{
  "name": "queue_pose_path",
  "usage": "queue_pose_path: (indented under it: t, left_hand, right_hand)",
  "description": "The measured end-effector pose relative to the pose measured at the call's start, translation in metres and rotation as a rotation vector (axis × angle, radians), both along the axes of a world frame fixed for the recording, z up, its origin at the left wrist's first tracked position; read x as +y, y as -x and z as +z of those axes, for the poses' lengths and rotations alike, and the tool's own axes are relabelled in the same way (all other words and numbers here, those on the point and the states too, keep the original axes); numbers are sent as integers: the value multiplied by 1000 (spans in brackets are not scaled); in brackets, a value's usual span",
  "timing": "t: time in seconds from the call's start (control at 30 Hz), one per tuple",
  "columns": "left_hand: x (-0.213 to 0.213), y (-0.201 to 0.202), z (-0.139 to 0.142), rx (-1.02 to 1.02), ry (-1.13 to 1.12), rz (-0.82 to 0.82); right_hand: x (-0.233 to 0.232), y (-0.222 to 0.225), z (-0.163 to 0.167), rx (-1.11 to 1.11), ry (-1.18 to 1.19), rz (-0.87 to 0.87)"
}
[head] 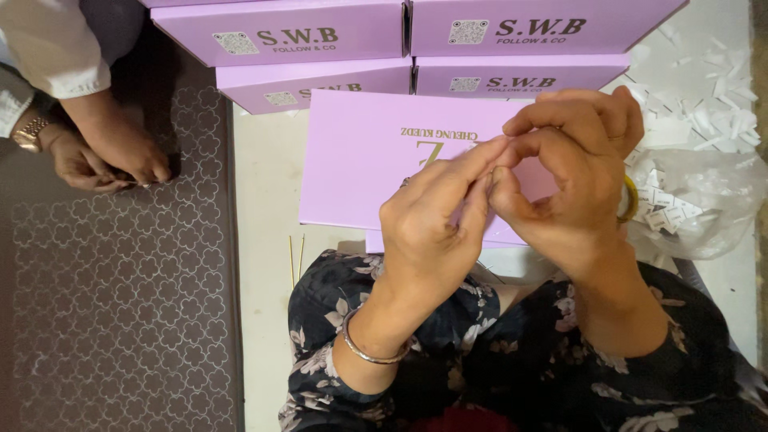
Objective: The person sits on the floor and applies small white labels to the sides of pink boxes. They peel the backing off the labels, position them on the box, and smooth them down. They also use scissors to trim the edges of the labels for a neat fit.
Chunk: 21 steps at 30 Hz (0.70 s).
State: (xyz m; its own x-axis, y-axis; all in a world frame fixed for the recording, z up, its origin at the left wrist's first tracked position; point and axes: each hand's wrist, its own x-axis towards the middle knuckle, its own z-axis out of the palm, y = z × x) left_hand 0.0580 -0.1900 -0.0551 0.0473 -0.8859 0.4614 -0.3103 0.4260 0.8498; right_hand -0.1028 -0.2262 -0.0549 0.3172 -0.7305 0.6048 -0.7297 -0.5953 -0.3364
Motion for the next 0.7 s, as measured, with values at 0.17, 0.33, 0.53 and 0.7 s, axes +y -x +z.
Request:
queue_pose_path:
  t: [0.17,0.33,0.53,0.7]
  left_hand:
    - [0,2,-1,78,-57,1]
    - [1,1,0,283,-142,-93]
    - [0,3,1,467,-226,-156]
    - [-1,3,-4,509,-259,-159]
  right_hand:
    - [-2,2,1,-7,-21,16]
    - [0,3,7,-17,-61,10]
    - [0,9,12,-71,-119,9]
    - [0,20,6,-75,-121,-21]
